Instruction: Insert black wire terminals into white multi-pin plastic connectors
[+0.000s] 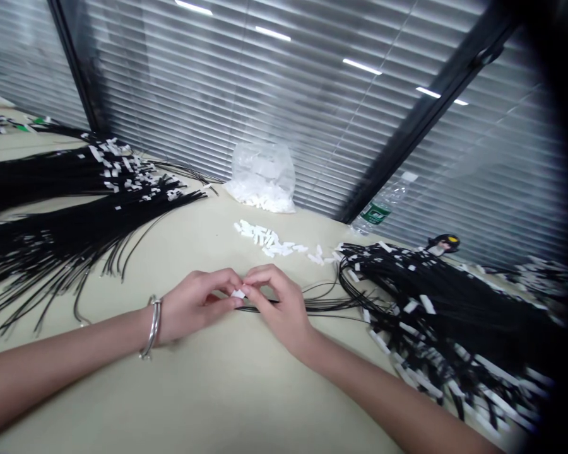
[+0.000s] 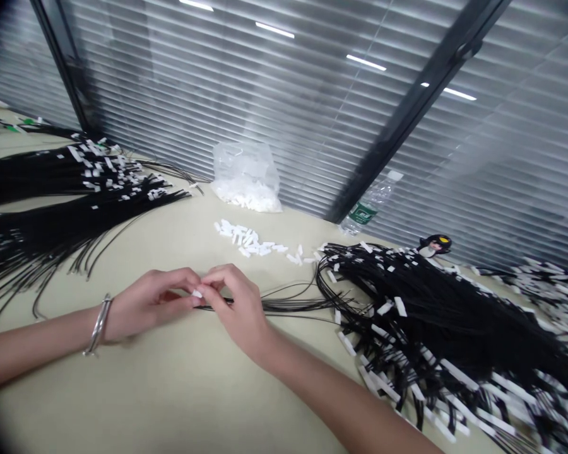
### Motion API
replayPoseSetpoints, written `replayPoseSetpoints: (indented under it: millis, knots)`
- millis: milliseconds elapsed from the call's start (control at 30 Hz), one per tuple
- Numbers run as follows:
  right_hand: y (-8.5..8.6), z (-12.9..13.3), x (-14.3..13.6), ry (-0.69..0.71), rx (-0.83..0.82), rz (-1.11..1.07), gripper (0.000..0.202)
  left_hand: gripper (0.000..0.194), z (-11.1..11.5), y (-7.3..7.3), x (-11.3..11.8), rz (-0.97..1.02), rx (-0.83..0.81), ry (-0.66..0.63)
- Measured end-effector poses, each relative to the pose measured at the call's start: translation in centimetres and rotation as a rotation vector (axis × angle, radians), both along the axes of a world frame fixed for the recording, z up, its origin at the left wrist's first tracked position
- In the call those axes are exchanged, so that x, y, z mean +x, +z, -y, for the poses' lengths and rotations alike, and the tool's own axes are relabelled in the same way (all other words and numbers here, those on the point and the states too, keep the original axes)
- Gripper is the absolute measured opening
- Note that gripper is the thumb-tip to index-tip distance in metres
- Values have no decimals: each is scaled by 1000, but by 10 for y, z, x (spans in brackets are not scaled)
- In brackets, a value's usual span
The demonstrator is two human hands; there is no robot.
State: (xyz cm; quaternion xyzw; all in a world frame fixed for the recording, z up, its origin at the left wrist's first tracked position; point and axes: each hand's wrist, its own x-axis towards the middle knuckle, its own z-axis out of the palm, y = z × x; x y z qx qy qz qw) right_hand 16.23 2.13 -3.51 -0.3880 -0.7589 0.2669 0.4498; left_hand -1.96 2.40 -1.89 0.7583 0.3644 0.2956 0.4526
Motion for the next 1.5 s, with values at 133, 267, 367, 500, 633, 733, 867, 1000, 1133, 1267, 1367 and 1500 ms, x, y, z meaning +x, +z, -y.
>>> replayPoseSetpoints:
  millis: [133, 267, 367, 500, 633, 733, 867, 1000, 1133, 1267, 1367, 1500]
  knots:
    - [-1, -7, 5, -53, -30, 108, 13, 17, -8, -3, -5, 30, 60, 33]
    - [-2, -15, 12, -29, -37, 253, 10, 22, -18, -7, -11, 26, 90, 35]
    - [-2, -18, 15, -19, -37, 307, 14, 16, -22, -9, -12, 20, 67, 20]
    - [-3, -16, 15, -48, -18, 337, 15, 16, -23, -8, -12, 16, 6, -22]
    - [-3, -12, 13, -41, 4, 376, 15, 17, -23, -6, -12, 2, -8, -50]
    - [-3, -10, 13, -37, 11, 397, 12, 15, -24, -6, -12, -16, 18, -41]
    - [-2, -9, 13, -24, 25, 415, 8, 14, -25, -5, -13, -100, 103, -25]
    - [-3, -9, 14, -30, 49, 422, 8, 15, -26, -5, -13, -72, 145, -50]
    - [-2, -7, 14, -42, 91, 437, 10, 16, -27, -3, -13, 52, 64, -27]
    - [-3, -7, 13, -39, 131, 448, 13, 15, -28, -2, -13, 80, 39, -4]
    - [-4, -6, 13, -36, 146, 457, 15, 16, -30, -4, -13, 99, 33, -22]
    - [-5, -7, 13, -29, 155, 470, 15, 20, -34, -5, -14, 116, -25, -61]
